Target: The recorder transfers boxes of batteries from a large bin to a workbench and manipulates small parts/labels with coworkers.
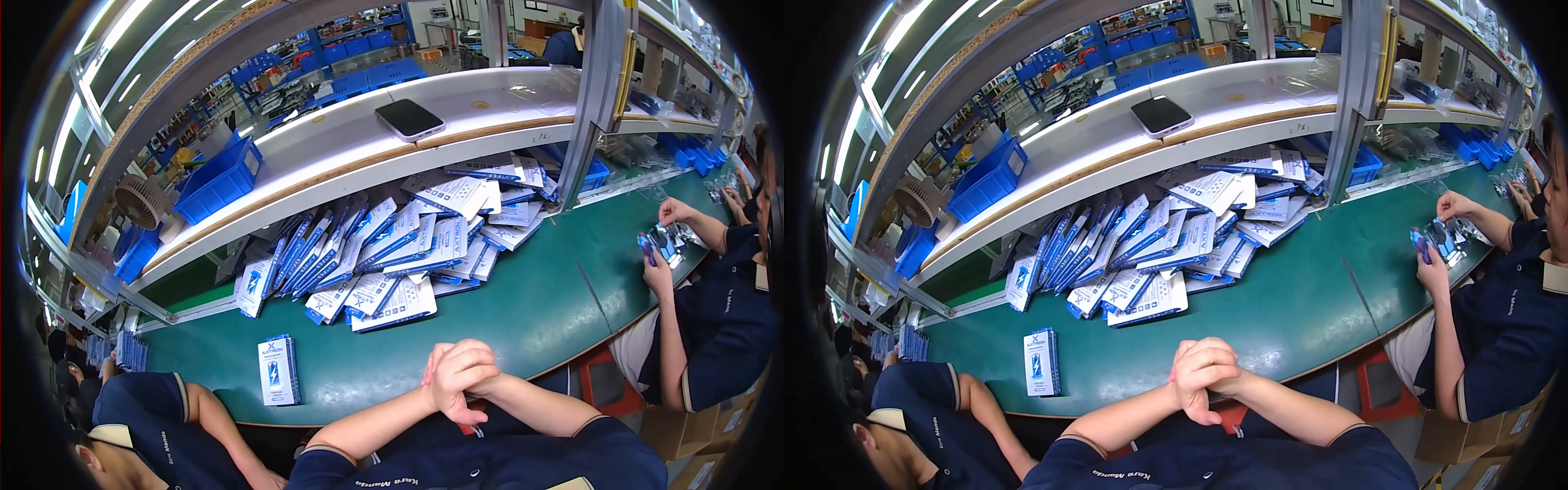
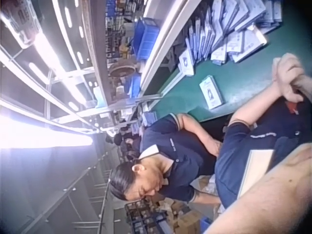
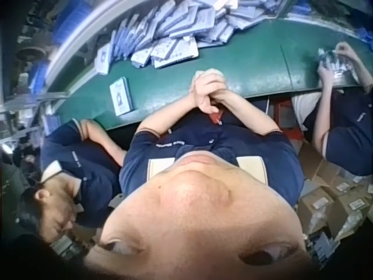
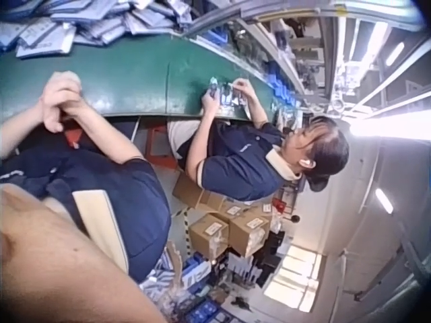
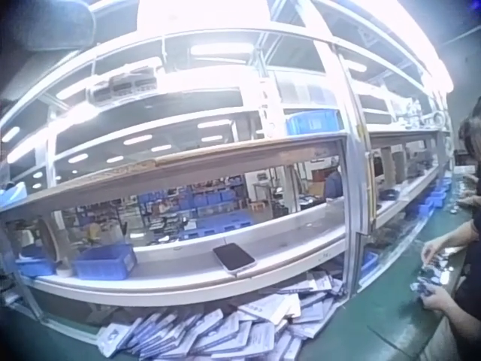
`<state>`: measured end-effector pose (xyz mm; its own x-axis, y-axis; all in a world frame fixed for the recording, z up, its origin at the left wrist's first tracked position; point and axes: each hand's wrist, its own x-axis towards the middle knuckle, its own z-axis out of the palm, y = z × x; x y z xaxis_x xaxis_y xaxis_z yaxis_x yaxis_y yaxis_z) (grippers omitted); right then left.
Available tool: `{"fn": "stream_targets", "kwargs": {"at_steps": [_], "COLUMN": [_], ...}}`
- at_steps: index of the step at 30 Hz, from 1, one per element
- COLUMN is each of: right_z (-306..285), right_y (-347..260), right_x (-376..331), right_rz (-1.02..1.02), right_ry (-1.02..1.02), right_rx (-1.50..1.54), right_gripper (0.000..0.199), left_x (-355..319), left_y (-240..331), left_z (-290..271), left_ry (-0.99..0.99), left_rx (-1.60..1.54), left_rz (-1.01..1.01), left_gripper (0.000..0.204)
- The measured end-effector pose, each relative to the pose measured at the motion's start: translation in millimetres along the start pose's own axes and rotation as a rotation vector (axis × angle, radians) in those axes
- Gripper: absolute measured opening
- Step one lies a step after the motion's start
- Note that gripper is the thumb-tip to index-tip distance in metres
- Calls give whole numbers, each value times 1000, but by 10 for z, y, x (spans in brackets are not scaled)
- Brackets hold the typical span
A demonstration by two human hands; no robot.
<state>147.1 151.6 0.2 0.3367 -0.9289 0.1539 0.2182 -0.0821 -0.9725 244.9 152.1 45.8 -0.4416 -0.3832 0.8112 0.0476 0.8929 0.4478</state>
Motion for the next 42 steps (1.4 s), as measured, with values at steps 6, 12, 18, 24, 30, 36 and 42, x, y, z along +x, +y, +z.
{"fn": "stream_targets", "kwargs": {"at_steps": [6,12,18,24,30,36,42], "right_z": [-8,-86,-196,-206,-45,-67,-62], "right_y": [107,-194,33,11,-78,-132,-180], "right_x": [-60,-77,-82,-107,-139,-24,-3], "right_rz": [-117,121,1,58,222,281,316], "right_ry": [-106,-736,-722,-474,27,196,171], "right_rx": [-274,-96,-79,15,229,521,560], "right_gripper": [29,40,42,44,50,52,52], "left_x": [178,-7,-228,-222,-227,-185,-135], "left_y": [-154,-137,-65,-79,-32,-29,-30], "left_z": [-226,-232,36,31,89,174,140], "left_ry": [-60,-340,310,397,491,419,445], "left_rx": [-183,-583,-534,-574,-395,-317,-469], "left_rz": [-385,-666,-990,-1026,-1038,-921,-1019], "left_gripper": [31,25,63,61,41,27,29]}}
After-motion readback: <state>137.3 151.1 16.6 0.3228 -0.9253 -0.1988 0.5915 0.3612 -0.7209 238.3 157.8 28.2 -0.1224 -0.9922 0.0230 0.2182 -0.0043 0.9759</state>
